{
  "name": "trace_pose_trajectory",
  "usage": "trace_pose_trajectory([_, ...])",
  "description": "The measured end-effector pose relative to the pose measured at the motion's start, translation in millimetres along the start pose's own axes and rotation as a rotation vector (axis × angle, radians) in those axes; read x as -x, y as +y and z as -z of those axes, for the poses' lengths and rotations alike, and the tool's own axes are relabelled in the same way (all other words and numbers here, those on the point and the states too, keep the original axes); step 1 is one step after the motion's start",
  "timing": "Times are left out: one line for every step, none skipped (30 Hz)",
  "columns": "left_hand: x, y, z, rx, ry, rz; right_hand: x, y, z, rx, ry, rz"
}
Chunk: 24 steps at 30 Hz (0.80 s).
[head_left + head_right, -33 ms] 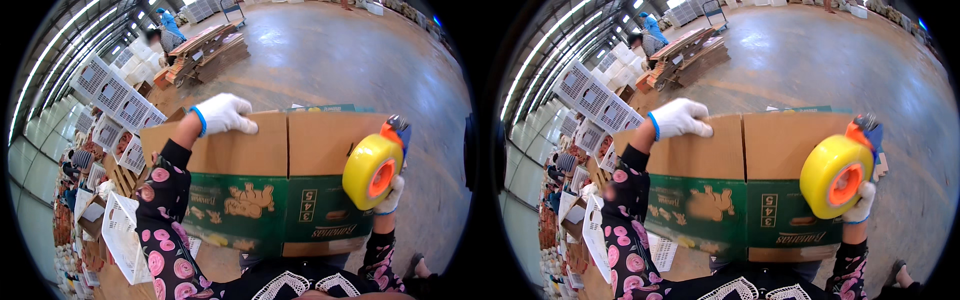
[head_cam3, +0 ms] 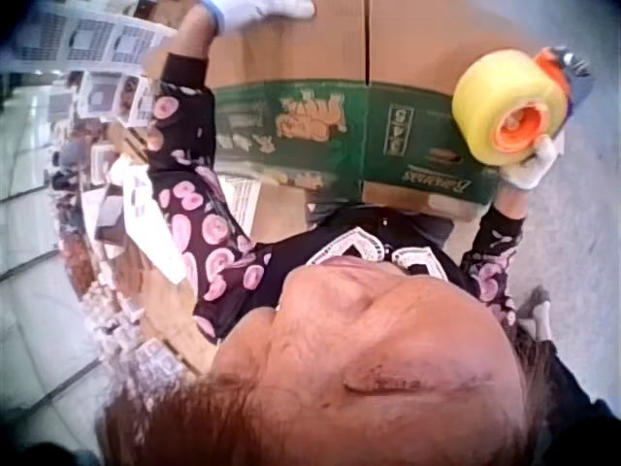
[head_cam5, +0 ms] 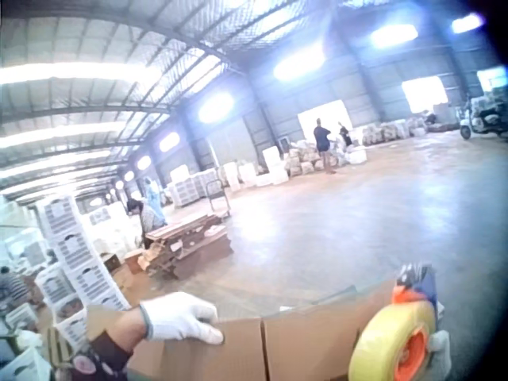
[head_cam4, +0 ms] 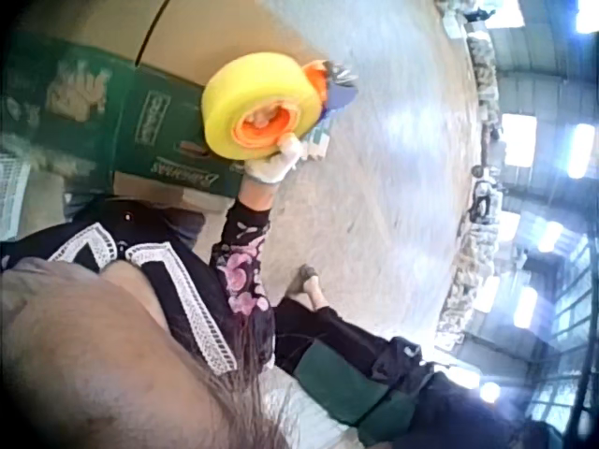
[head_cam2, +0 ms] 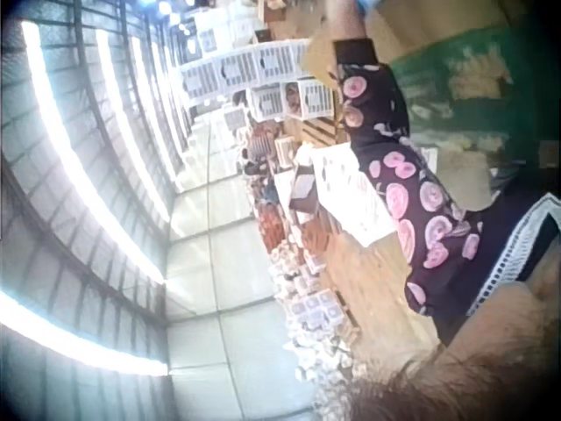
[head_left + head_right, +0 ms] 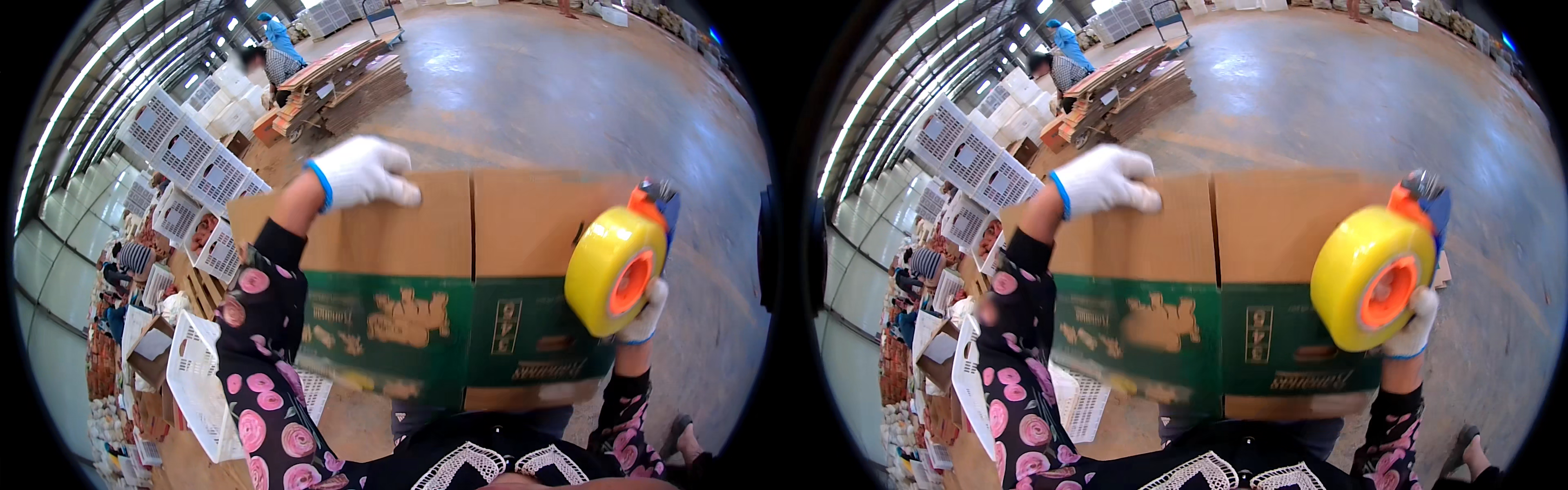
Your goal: The person sits on the floor of a warehouse and assembles flat-packed cardboard boxes. They fold the flaps to form the box shape and secure the seams using a handheld tape dispenser with clear packing tape. The person repeats this process for multiple boxes, stacking the finished ones nearby.
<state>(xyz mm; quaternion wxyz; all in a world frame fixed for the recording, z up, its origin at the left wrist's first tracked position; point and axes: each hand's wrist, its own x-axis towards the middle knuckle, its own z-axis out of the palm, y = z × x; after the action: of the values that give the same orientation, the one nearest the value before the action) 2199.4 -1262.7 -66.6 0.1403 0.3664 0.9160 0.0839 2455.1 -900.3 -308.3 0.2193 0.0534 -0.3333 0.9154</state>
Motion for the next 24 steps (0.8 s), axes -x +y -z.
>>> trace_pose_trajectory([7.4,9.6,16.0,-0.012,0.066,-0.050,-10.0,-14.1,-2.5,0.092,-0.011,0.083])
trace_pose_trajectory([13.2,22.0,31.1,-0.060,0.110,-0.054,-22.1,-27.1,-1.3,-0.015,-0.139,0.024])
trace_pose_trajectory([18.9,35.6,47.6,-0.118,0.158,-0.057,-32.8,-38.2,-1.2,-0.021,-0.171,0.029])
trace_pose_trajectory([22.1,45.7,58.6,-0.106,0.192,-0.079,-43.7,-48.4,-1.6,-0.031,-0.205,0.032])
trace_pose_trajectory([23.4,54.2,67.3,-0.094,0.226,-0.101,-51.0,-58.6,-3.4,0.067,-0.140,0.096])
trace_pose_trajectory([13.4,59.0,70.4,-0.009,0.191,-0.118,-57.8,-73.1,-22.1,0.138,-0.199,0.063])
trace_pose_trajectory([14.7,64.8,75.0,-0.141,0.211,-0.159,-64.7,-71.0,-43.6,0.182,-0.279,0.024])
trace_pose_trajectory([10.5,76.2,71.1,-0.167,0.206,-0.205,-71.1,-77.2,-62.8,0.257,-0.351,0.006])
trace_pose_trajectory([10.0,87.8,65.6,-0.195,0.200,-0.243,-77.3,-82.8,-83.5,0.326,-0.428,-0.008])
trace_pose_trajectory([14.8,84.6,55.3,-0.095,0.206,-0.234,-80.0,-77.2,-106.2,0.375,-0.500,-0.018])
trace_pose_trajectory([11.7,90.6,45.8,-0.088,0.236,-0.193,-81.7,-78.6,-125.0,0.492,-0.562,0.028])
trace_pose_trajectory([1.2,86.9,40.6,-0.072,0.279,-0.278,-83.8,-79.2,-141.3,0.623,-0.619,0.094])
trace_pose_trajectory([-5.2,77.0,34.5,-0.070,0.311,-0.333,-88.3,-71.7,-152.0,0.769,-0.687,0.174])
trace_pose_trajectory([-9.4,67.8,25.3,-0.090,0.385,-0.389,-99.0,-69.0,-156.9,1.002,-0.820,0.277])
trace_pose_trajectory([-8.1,65.1,23.6,-0.118,0.461,-0.450,-104.3,-71.4,-168.1,1.235,-0.948,0.395])
trace_pose_trajectory([0.8,78.3,27.5,-0.135,0.378,-0.350,-103.5,-76.0,-181.2,1.369,-0.994,0.407])
trace_pose_trajectory([1.2,79.1,25.5,-0.165,0.443,-0.366,-105.7,-76.5,-185.3,1.376,-0.982,0.426])
trace_pose_trajectory([3.9,77.6,28.2,-0.210,0.466,-0.395,-111.3,-76.2,-186.7,1.375,-0.983,0.444])
trace_pose_trajectory([5.7,76.3,31.0,-0.255,0.489,-0.424,-117.6,-76.4,-187.2,1.375,-0.982,0.463])
trace_pose_trajectory([5.9,77.2,29.1,-0.211,0.456,-0.404,-125.7,-77.1,-187.6,1.342,-1.007,0.529])
trace_pose_trajectory([10.3,90.7,26.3,-0.212,0.368,-0.342,-128.0,-78.7,-187.1,1.343,-0.978,0.541])
trace_pose_trajectory([7.0,85.4,8.9,-0.290,0.452,-0.427,-129.8,-75.6,-185.5,1.329,-0.958,0.457])
trace_pose_trajectory([-3.2,73.9,-14.3,-0.369,0.533,-0.513,-131.8,-70.6,-184.3,1.315,-0.935,0.372])
trace_pose_trajectory([-9.9,60.8,-36.2,-0.271,0.527,-0.449,-129.7,-64.0,-192.8,1.345,-0.968,0.337])
